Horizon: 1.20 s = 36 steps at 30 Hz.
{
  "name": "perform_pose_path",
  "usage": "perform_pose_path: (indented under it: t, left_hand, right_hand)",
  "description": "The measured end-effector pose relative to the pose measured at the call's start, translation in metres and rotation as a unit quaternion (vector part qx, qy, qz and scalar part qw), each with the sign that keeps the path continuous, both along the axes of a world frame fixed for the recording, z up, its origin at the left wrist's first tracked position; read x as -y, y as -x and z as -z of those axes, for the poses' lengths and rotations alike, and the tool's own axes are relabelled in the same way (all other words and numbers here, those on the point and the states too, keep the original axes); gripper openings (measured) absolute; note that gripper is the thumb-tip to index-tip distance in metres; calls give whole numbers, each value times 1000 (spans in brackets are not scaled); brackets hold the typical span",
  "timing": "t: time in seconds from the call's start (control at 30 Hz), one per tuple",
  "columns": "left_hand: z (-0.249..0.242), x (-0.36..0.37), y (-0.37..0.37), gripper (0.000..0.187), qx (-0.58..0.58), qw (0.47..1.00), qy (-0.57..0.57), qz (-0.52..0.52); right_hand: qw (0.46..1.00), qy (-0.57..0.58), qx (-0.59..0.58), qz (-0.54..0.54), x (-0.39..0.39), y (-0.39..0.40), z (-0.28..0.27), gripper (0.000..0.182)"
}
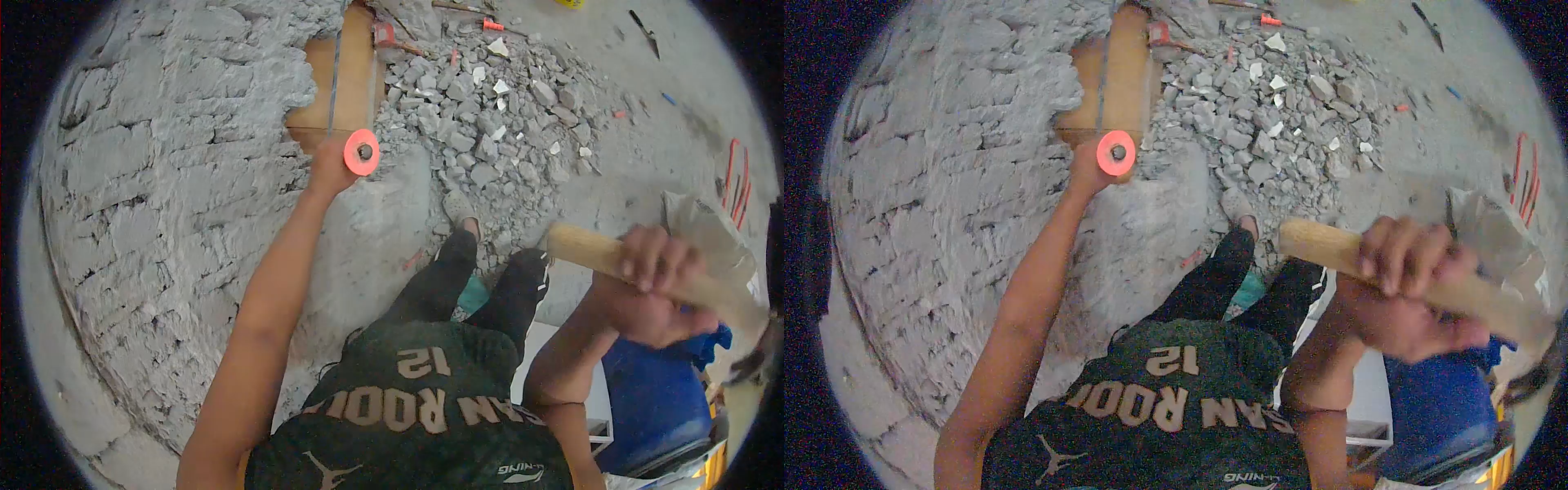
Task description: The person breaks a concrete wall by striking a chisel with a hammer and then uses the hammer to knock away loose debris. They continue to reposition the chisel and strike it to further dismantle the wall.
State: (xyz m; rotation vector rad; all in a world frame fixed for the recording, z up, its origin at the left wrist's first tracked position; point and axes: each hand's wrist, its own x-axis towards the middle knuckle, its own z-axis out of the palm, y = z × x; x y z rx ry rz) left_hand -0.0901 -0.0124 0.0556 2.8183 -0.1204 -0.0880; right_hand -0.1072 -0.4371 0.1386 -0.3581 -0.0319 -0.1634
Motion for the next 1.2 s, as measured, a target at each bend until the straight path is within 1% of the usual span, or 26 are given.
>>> perform_pose_path:
  t: [0.07, 0.1, 0.13, 0.17, 0.2, 0.27, 0.3, 0.37, 0.4, 0.43, 0.47, 0.5, 0.57, 0.63, 0.7, 0.73, 0.77, 0.8, 0.83, 0.9, 0.97, 1.03, 1.07, 1.13, 1.17, 1.2]
  left_hand:
    - [0, -1, -2, 23, 28, 999, 22, 21]
    - [-3, 0, 0, 23, 25, 999, 21, 20]
    - [-9, 5, 2, 24, 15, 1000, 10, 19]
    - [-13, 9, -3, 25, 10, 1000, -3, 24]
    - [-8, 9, 1, 25, 10, 1000, -2, 26]
    - [2, -3, 2, 27, 31, 999, -14, 11]
    - [-5, 2, 7, 27, 27, 999, -14, 8]
    - [-15, 12, 0, 29, -5, 1000, -18, 16]
    - [-14, 10, -1, 29, -7, 1000, -18, 17]
    - [-11, 6, 3, 28, -11, 999, -23, 22]
    - [-9, 4, 2, 27, -9, 999, -30, 27]
    - [-9, 3, 0, 27, -8, 999, -29, 26]
    - [-9, 3, 2, 26, -17, 998, -44, 31]
    - [-12, 5, 2, 26, -5, 999, -20, 35]
    - [-12, 2, 1, 26, 10, 999, 2, 40]
    - [-11, 3, 3, 26, 8, 1000, 0, 28]
    - [-10, 4, 4, 26, 9, 1000, -1, 17]
    - [-13, 7, 1, 26, 12, 1000, -2, 22]
    - [-15, 13, 5, 27, 20, 999, -9, 32]
    - [-18, 5, -11, 27, 49, 997, -26, 46]
    - [-10, 2, 5, 37, -53, 997, -49, 1]
    - [-13, 5, 2, 30, -27, 999, -11, 29]
    - [-9, 2, 7, 31, -20, 999, -19, 20]
    - [-7, 1, 5, 31, -8, 1000, -26, 12]
    - [-8, 2, 6, 31, -11, 1000, -17, 18]
    - [-10, 2, 6, 32, -11, 1000, -9, 23]
  right_hand:
    - [995, -36, 82, 50, -30, 9, -9, 62]
    - [998, 11, 60, -3, -76, 30, 19, 56]
    - [985, 58, -52, -153, -120, 65, 60, 50]
    - [922, 102, -166, -336, -164, 99, 99, 46]
    - [833, 117, -248, -481, -208, 132, 138, 45]
    - [756, 124, -464, -446, -187, 111, 106, 44]
    - [819, 214, -376, -377, -174, 111, 114, 45]
    - [837, 186, -397, -327, -133, 100, 122, 45]
    - [842, 256, -392, -269, -108, 89, 122, 43]
    - [848, 202, -452, -190, -82, 66, 94, 45]
    - [885, 9, -449, -121, -50, 56, 102, 53]
    - [978, 67, -172, -92, -22, 43, 87, 61]
    - [1000, -15, -23, -14, 15, 8, 22, 66]
    - [996, 48, 64, 26, 25, 3, -12, 64]
    - [998, 17, 40, 46, -37, 29, 7, 58]
    - [998, 30, -49, 2, -91, 56, 35, 53]
    - [975, 84, -168, -116, -141, 90, 66, 49]
    - [901, 140, -262, -315, -184, 119, 97, 45]
    - [839, 132, -293, -439, -208, 137, 114, 42]
    - [737, 142, -455, -479, -187, 126, 116, 44]
    - [820, 256, -368, -357, -153, 123, 125, 42]
    - [816, 256, -447, -262, -103, 85, 105, 41]
    - [842, 233, -459, -161, -76, 75, 99, 46]
    - [956, 174, -231, -54, -11, 49, 82, 68]
    - [983, -9, -185, -2, 9, 30, 43, 66]
    - [998, -18, -66, 3, 25, 16, 21, 57]
